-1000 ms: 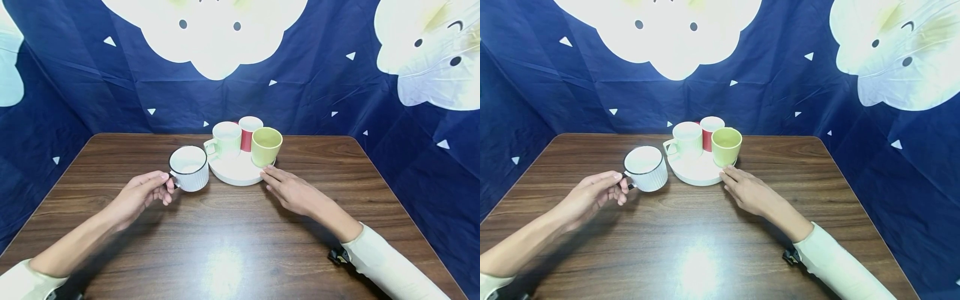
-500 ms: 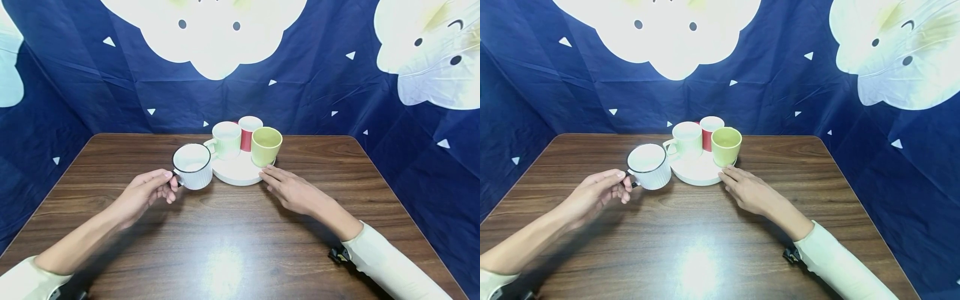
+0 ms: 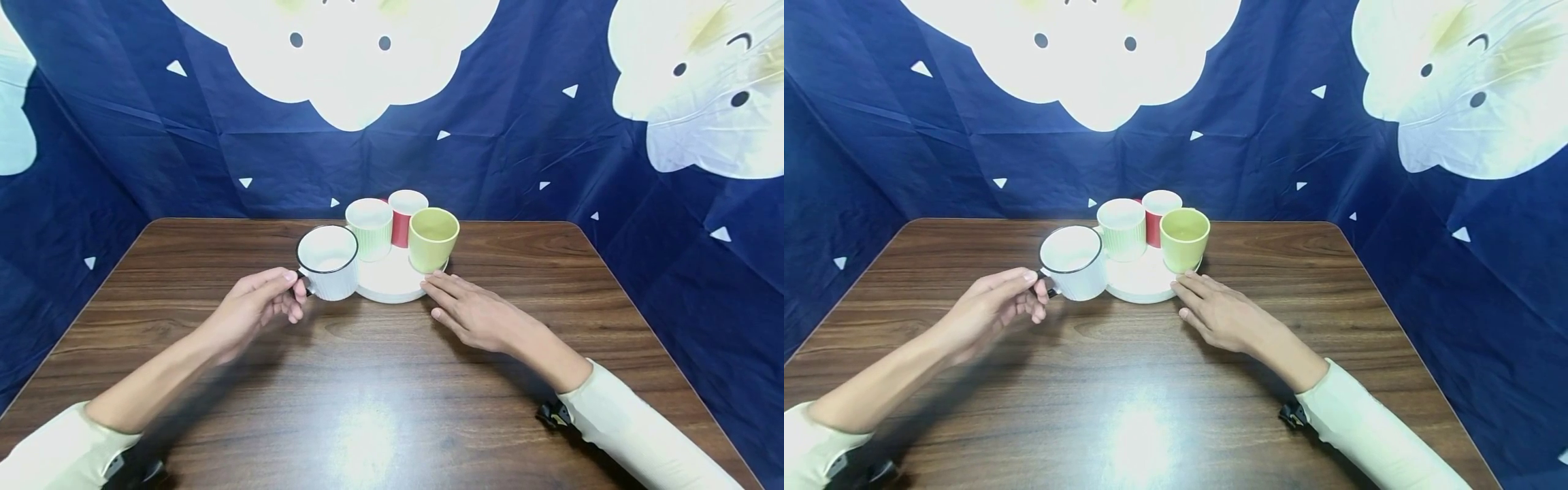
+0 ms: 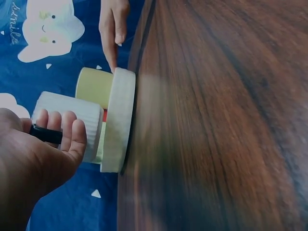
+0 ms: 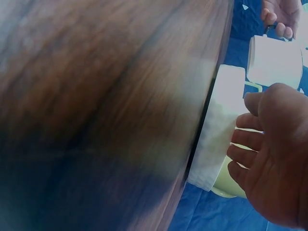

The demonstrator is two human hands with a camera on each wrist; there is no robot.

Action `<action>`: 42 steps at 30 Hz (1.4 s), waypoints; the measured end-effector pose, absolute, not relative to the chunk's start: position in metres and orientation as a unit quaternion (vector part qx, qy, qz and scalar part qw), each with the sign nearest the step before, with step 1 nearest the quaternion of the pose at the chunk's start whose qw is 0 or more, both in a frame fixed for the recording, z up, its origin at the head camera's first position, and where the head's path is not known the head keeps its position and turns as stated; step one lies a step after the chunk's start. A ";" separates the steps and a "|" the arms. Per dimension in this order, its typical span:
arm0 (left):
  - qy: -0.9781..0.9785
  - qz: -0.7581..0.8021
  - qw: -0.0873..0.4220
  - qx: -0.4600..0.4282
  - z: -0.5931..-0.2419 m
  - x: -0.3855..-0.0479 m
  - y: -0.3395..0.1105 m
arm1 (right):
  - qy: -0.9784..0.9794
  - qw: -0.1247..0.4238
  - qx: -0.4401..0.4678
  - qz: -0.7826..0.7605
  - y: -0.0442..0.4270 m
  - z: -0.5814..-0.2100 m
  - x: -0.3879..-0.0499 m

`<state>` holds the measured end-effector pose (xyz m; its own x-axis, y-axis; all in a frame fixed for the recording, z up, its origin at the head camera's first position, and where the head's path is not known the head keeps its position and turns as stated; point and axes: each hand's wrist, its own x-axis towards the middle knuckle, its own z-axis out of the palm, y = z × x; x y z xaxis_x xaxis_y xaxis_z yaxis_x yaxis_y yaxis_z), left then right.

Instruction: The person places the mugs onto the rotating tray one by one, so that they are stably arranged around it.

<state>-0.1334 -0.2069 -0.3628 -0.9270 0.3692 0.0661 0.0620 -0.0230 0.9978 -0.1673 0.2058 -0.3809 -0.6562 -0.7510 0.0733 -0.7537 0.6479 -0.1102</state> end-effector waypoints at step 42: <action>0.694 0.702 0.117 0.112 -0.367 -0.157 -0.163 | -0.912 -0.019 0.404 0.071 0.200 -0.379 -0.163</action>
<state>-0.1567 -0.1633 -0.3675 -0.9476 0.3193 -0.0052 -0.0088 -0.0098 0.9999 -0.1626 0.1997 -0.3791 -0.6729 -0.7394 0.0219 -0.7339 0.6635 -0.1454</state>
